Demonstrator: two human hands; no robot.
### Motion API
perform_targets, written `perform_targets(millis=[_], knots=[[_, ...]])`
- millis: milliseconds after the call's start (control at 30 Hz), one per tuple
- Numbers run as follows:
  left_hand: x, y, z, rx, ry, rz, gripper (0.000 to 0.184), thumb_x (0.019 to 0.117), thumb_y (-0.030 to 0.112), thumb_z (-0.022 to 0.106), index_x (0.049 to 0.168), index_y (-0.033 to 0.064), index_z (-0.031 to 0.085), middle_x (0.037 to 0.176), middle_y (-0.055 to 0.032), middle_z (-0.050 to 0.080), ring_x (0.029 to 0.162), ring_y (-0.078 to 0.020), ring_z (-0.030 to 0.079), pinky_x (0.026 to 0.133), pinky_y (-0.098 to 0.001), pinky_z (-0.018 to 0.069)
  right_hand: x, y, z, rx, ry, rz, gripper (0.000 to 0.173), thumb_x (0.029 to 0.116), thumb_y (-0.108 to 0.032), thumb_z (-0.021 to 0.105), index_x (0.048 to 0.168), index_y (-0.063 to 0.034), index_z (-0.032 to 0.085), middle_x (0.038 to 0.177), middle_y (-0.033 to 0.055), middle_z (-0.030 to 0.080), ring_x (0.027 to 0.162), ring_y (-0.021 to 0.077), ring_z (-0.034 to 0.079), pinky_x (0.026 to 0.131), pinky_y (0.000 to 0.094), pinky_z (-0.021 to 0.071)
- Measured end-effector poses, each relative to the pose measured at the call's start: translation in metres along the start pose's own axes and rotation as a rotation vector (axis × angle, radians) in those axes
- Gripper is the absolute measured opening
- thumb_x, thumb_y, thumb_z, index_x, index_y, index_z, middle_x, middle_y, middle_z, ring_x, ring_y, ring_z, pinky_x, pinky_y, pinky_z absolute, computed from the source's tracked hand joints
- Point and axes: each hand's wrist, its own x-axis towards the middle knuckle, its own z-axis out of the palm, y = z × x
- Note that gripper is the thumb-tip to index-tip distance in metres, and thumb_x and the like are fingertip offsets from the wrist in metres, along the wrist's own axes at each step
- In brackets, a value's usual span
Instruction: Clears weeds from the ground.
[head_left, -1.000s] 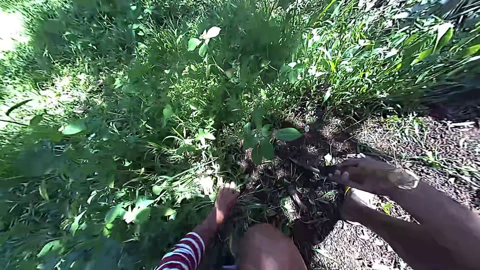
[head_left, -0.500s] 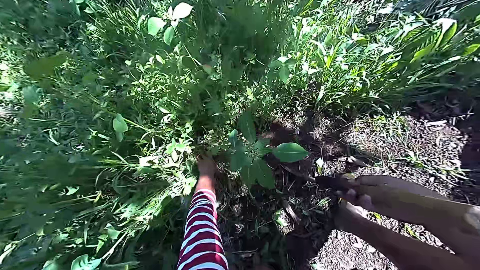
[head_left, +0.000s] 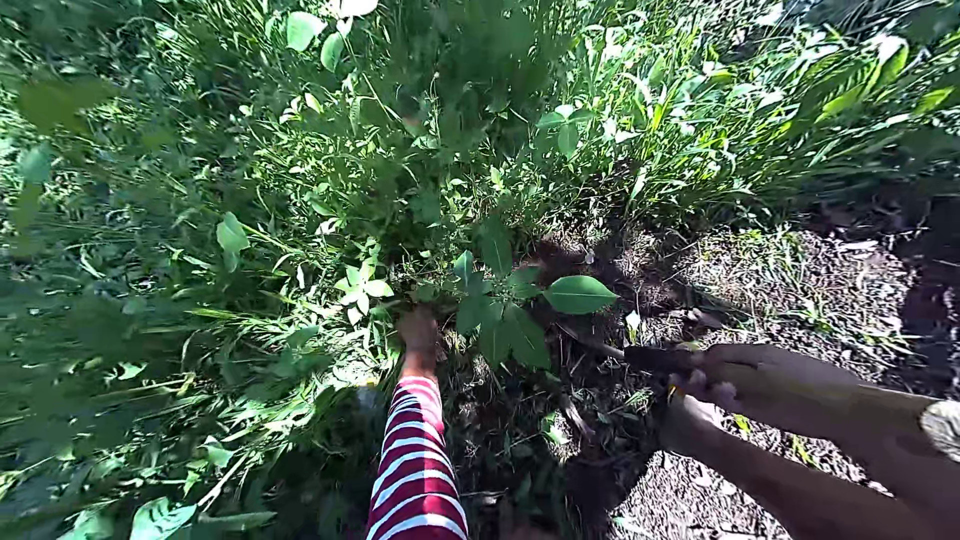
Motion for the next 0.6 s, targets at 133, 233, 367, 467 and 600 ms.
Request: perform_targets(millis=[133, 233, 367, 467, 600], knots=[[-0.057, 0.04, 0.009, 0.115, -0.181, 0.129, 0.044, 0.1034, 0.018, 0.054, 0.142, -0.0036, 0.054, 0.141, -0.0308, 0.056, 0.133, -0.0475, 0.052, 0.109, -0.0621, 0.0422, 0.0, 0.002, 0.0, -0.039, 0.006, -0.039, 0.035, 0.1105, -0.018, 0.026, 0.096, -0.0066, 0.055, 0.076, 0.0036, 0.063, 0.058, 0.0049, 0.062, 0.051, 0.0138, 0.0516], [-0.071, 0.052, 0.007, 0.0, -0.154, 0.088, 0.042, 0.1044, 0.019, 0.052, 0.138, -0.0048, 0.057, 0.139, -0.0294, 0.057, 0.135, -0.0432, 0.052, 0.112, -0.0564, 0.0414, 0.001, 0.007, 0.002, -0.06, -0.01, -0.061, 0.035, 0.11, -0.018, 0.026, 0.095, -0.007, 0.056, 0.075, 0.0035, 0.064, 0.059, 0.0057, 0.063, 0.053, 0.0145, 0.0529], [-0.08, 0.056, -0.002, 0.01, -0.154, 0.098, 0.041, 0.1052, 0.019, 0.052, 0.139, -0.0033, 0.057, 0.139, -0.0292, 0.057, 0.135, -0.044, 0.052, 0.112, -0.0573, 0.0414, 0.0, 0.016, 0.005, -0.047, 0.039, -0.079, 0.031, 0.1084, -0.016, 0.031, 0.09, -0.0089, 0.055, 0.07, 0.0021, 0.063, 0.056, 0.0053, 0.062, 0.05, 0.0157, 0.0518], [-0.076, 0.056, 0.003, 0.042, -0.146, 0.114, 0.045, 0.102, 0.026, 0.06, 0.134, -0.0049, 0.06, 0.135, -0.0291, 0.061, 0.13, -0.0445, 0.056, 0.108, -0.0584, 0.0439, 0.0, 0.007, -0.001, -0.034, 0.023, -0.04, 0.031, 0.1094, -0.016, 0.03, 0.091, -0.0085, 0.054, 0.071, 0.0019, 0.062, 0.055, 0.0054, 0.06, 0.05, 0.0157, 0.0513], [-0.106, 0.044, 0.037, 0.127, -0.309, 0.191, 0.051, 0.1018, 0.031, 0.059, 0.14, -0.0022, 0.056, 0.131, -0.0283, 0.063, 0.125, -0.0453, 0.059, 0.105, -0.0607, 0.0473, 0.0, -0.003, -0.009, -0.048, 0.013, -0.027, 0.033, 0.1098, -0.017, 0.028, 0.091, -0.0089, 0.055, 0.073, 0.0016, 0.063, 0.056, 0.004, 0.06, 0.051, 0.0142, 0.0508]])
